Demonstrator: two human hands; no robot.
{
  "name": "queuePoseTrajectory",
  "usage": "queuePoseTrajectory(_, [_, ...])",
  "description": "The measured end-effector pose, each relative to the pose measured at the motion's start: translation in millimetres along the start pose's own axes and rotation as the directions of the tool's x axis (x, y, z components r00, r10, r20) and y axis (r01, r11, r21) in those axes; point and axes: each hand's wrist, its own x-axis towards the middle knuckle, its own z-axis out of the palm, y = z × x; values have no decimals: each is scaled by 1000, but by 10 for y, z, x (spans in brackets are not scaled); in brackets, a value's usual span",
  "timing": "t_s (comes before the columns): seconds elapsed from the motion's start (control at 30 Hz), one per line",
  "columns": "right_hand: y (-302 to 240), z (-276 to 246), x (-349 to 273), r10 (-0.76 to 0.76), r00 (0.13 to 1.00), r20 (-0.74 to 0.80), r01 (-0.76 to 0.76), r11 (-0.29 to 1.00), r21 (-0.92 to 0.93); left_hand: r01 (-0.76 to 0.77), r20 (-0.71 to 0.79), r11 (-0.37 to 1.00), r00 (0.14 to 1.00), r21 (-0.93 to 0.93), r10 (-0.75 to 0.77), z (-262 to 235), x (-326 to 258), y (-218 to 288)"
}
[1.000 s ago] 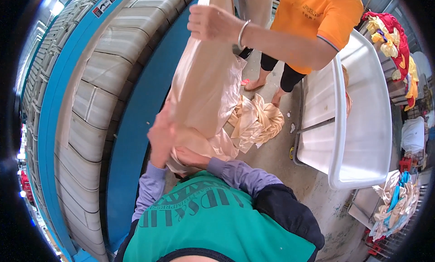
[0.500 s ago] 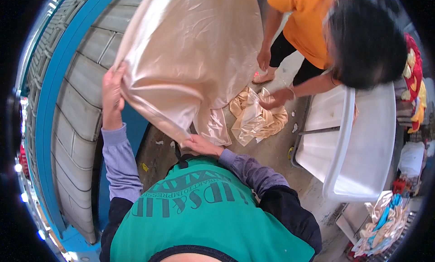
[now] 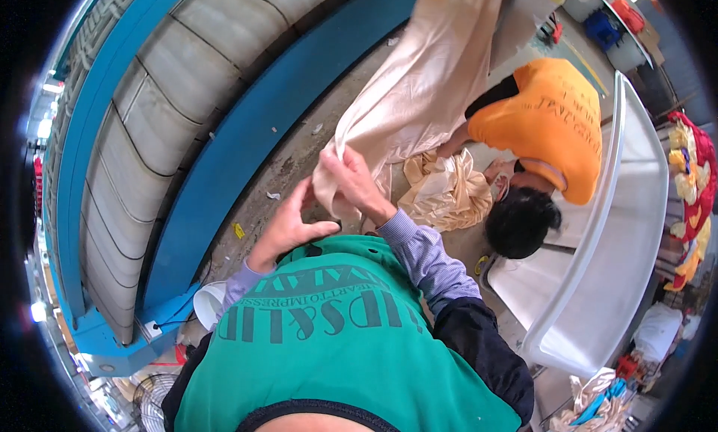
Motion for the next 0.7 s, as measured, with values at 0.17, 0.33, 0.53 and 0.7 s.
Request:
queuePoseTrajectory(0.17, [82,727,230,-229,935,270,350,708,-614,83,-465,987,885,136,-10,-286,-214,-160])
queuePoseTrajectory(0.33, [157,1649,473,-531,667,523,745,459,-485,-40,-724,978,667,204,178,-993,-656,-272])
queuePoseTrajectory(0.53, [4,2454,1096,-606,604,518,795,415,-441,-22,-746,918,575,397,336,-1992,-1415,-197])
queuePoseTrajectory(0.7, [9,2957,1715,-156,902,403,327,857,-398,1,-751,856,481,517,453,-3137,-1348,-192])
